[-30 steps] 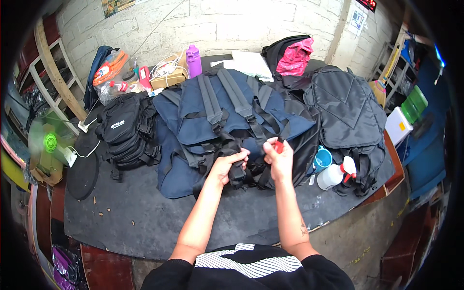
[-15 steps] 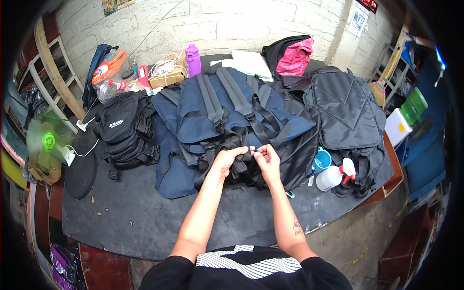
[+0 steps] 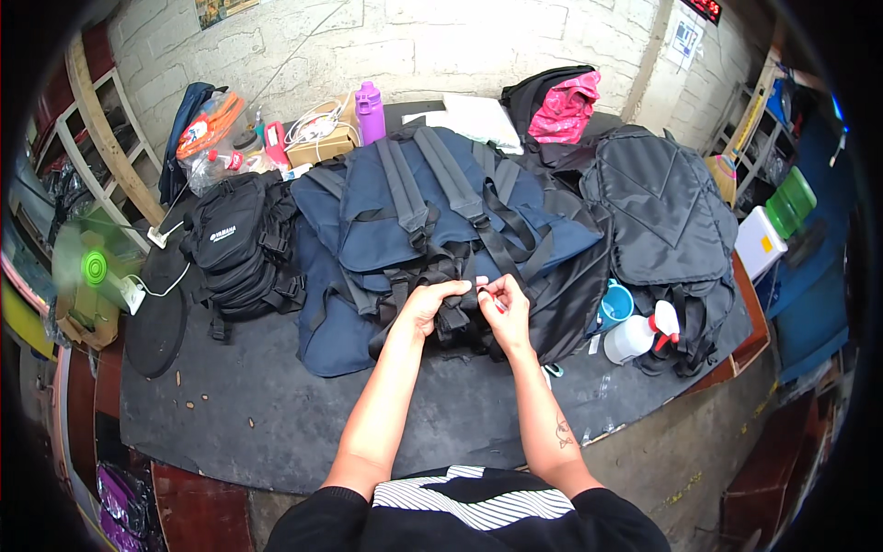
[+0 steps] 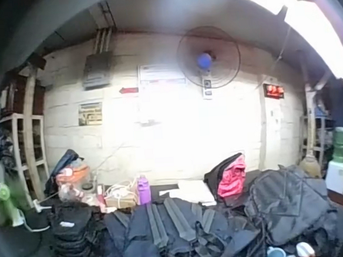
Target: The person is sealing the ends of backpack straps using a lighter to prevent fraying.
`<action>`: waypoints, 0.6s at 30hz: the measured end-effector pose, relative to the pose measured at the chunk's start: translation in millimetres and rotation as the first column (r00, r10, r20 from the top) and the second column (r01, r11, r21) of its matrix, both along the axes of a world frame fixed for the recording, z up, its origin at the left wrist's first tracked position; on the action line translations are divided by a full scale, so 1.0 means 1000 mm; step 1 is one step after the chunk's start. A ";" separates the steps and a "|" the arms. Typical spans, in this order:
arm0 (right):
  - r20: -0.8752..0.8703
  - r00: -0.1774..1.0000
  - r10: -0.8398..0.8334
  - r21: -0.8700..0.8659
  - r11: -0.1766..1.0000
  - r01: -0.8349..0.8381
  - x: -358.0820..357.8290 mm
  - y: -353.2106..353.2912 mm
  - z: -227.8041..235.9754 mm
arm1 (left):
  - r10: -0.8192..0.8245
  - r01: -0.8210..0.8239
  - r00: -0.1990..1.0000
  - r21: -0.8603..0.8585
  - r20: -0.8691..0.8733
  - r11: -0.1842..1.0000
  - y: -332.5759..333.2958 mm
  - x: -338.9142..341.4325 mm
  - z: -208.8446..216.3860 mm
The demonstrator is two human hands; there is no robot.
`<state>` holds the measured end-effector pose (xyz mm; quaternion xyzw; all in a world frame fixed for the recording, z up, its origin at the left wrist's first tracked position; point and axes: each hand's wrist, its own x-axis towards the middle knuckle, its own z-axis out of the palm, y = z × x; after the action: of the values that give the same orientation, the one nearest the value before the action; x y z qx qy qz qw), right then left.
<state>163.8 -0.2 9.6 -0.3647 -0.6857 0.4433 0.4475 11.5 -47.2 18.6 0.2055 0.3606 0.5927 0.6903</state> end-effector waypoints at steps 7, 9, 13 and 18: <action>-0.030 1.000 0.007 0.024 1.000 -0.006 -0.004 -0.002 0.000 | -0.008 0.008 1.000 0.010 0.023 1.000 0.004 -0.006 -0.014; -0.025 1.000 0.006 0.033 0.999 -0.005 -0.004 -0.001 -0.002 | 0.001 0.000 1.000 -0.015 0.022 1.000 0.006 -0.007 -0.021; -0.012 1.000 0.002 0.060 0.998 -0.001 -0.004 -0.002 -0.001 | 0.017 -0.017 1.000 -0.026 -0.009 1.000 0.006 -0.005 -0.018; 0.007 0.999 0.032 0.069 0.997 -0.032 -0.002 0.000 -0.003 | 0.025 -0.025 1.000 0.000 0.009 1.000 0.002 -0.001 -0.005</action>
<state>162.1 -0.3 6.8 -0.3394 -0.7076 0.4255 0.4506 10.4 -45.2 14.0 0.1985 0.3599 0.6022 0.6845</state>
